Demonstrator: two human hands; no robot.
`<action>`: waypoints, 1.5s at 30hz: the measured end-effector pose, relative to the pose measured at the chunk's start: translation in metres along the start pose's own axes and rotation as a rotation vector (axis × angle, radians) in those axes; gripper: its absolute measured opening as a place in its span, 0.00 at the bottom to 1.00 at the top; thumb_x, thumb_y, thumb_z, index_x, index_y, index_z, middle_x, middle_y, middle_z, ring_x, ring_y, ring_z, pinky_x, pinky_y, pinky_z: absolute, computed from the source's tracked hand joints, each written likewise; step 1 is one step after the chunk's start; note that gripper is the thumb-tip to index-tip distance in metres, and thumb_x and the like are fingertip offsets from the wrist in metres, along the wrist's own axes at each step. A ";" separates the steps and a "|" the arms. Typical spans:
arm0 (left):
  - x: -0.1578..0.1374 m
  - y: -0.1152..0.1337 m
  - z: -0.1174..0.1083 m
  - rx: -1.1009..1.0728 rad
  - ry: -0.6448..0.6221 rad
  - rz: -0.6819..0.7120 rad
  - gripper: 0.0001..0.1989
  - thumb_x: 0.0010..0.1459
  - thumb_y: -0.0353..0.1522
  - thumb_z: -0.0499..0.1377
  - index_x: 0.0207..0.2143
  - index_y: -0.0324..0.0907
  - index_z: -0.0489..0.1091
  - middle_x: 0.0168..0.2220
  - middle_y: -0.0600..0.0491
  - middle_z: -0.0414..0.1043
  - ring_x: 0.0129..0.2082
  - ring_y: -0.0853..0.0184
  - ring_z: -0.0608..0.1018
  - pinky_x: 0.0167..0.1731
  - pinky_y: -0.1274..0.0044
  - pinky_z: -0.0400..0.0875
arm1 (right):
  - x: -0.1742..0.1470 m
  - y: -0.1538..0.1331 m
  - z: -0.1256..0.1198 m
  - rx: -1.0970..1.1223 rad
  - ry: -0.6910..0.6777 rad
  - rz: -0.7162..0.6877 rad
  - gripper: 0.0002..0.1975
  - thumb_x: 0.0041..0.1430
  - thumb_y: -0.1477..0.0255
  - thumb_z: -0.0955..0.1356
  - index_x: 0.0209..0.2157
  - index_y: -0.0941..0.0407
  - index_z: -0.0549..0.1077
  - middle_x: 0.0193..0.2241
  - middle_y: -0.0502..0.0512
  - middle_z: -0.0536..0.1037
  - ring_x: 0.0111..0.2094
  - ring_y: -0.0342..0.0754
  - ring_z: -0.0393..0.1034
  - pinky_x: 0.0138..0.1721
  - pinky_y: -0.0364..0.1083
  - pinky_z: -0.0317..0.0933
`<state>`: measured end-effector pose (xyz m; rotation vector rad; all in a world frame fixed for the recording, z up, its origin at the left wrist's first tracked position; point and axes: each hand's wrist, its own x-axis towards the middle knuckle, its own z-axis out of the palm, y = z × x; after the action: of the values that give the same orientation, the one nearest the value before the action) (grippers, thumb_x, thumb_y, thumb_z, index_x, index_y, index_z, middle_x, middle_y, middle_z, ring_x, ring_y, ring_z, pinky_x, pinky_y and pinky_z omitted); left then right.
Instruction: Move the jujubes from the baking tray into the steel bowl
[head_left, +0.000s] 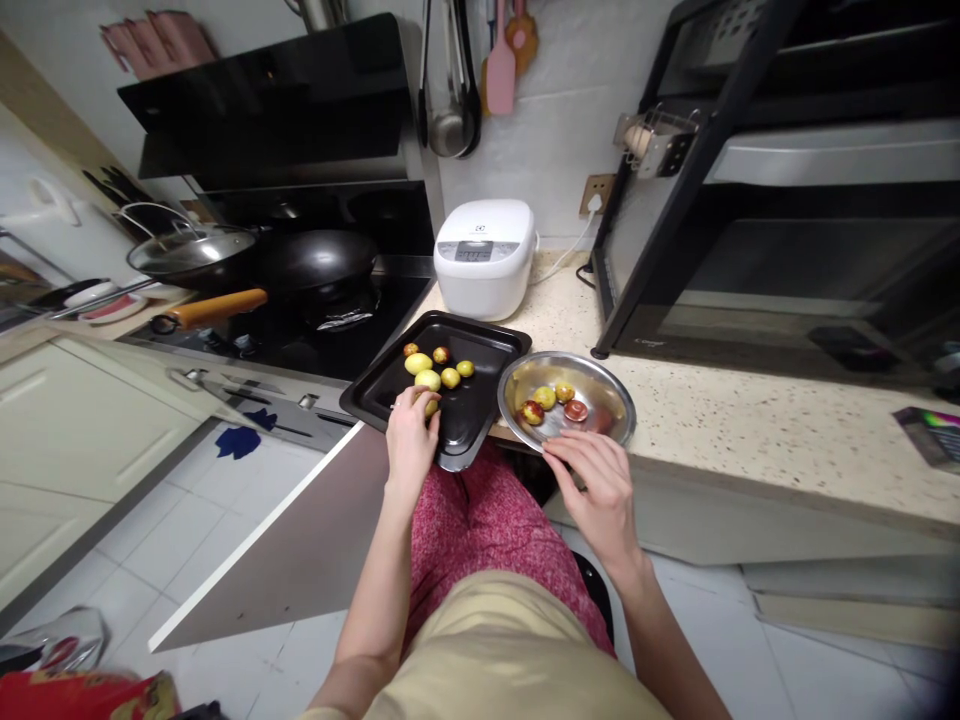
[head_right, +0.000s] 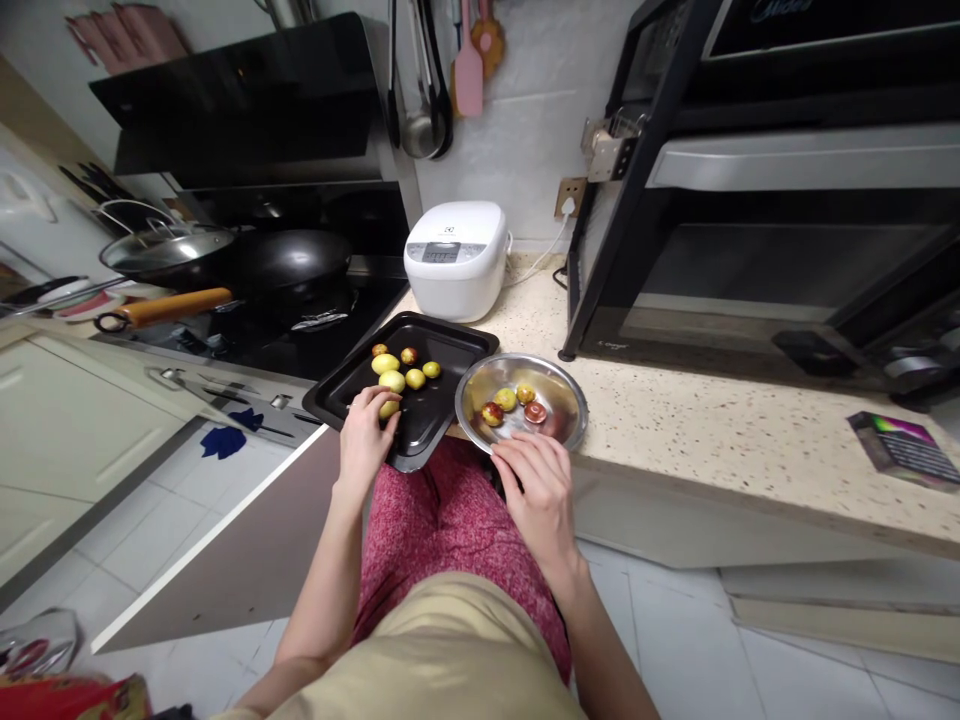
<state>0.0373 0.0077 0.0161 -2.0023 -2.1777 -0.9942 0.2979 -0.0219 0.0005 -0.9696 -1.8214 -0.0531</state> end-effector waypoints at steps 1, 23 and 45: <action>0.000 0.000 0.001 -0.005 0.000 0.004 0.10 0.63 0.24 0.59 0.44 0.45 0.74 0.53 0.47 0.74 0.53 0.55 0.75 0.54 0.65 0.73 | 0.000 0.000 0.000 0.004 0.000 0.004 0.07 0.66 0.77 0.71 0.42 0.51 0.78 0.38 0.51 0.85 0.45 0.53 0.79 0.53 0.57 0.65; 0.078 0.034 0.021 0.439 -0.325 0.076 0.12 0.63 0.25 0.59 0.49 0.36 0.73 0.46 0.39 0.78 0.47 0.51 0.82 0.44 0.68 0.74 | -0.005 0.004 -0.010 0.014 0.043 0.032 0.06 0.64 0.78 0.72 0.41 0.52 0.77 0.38 0.51 0.85 0.44 0.51 0.79 0.54 0.55 0.66; -0.040 0.086 0.032 -0.513 0.047 0.786 0.24 0.71 0.24 0.55 0.66 0.43 0.63 0.59 0.43 0.75 0.62 0.61 0.76 0.59 0.65 0.76 | 0.006 -0.003 -0.005 0.127 -0.024 0.258 0.16 0.65 0.73 0.70 0.53 0.52 0.73 0.47 0.57 0.82 0.45 0.52 0.77 0.43 0.51 0.72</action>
<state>0.1351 -0.0152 0.0109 -2.6338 -0.9505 -1.4791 0.2990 -0.0222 0.0090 -1.1095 -1.6861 0.2313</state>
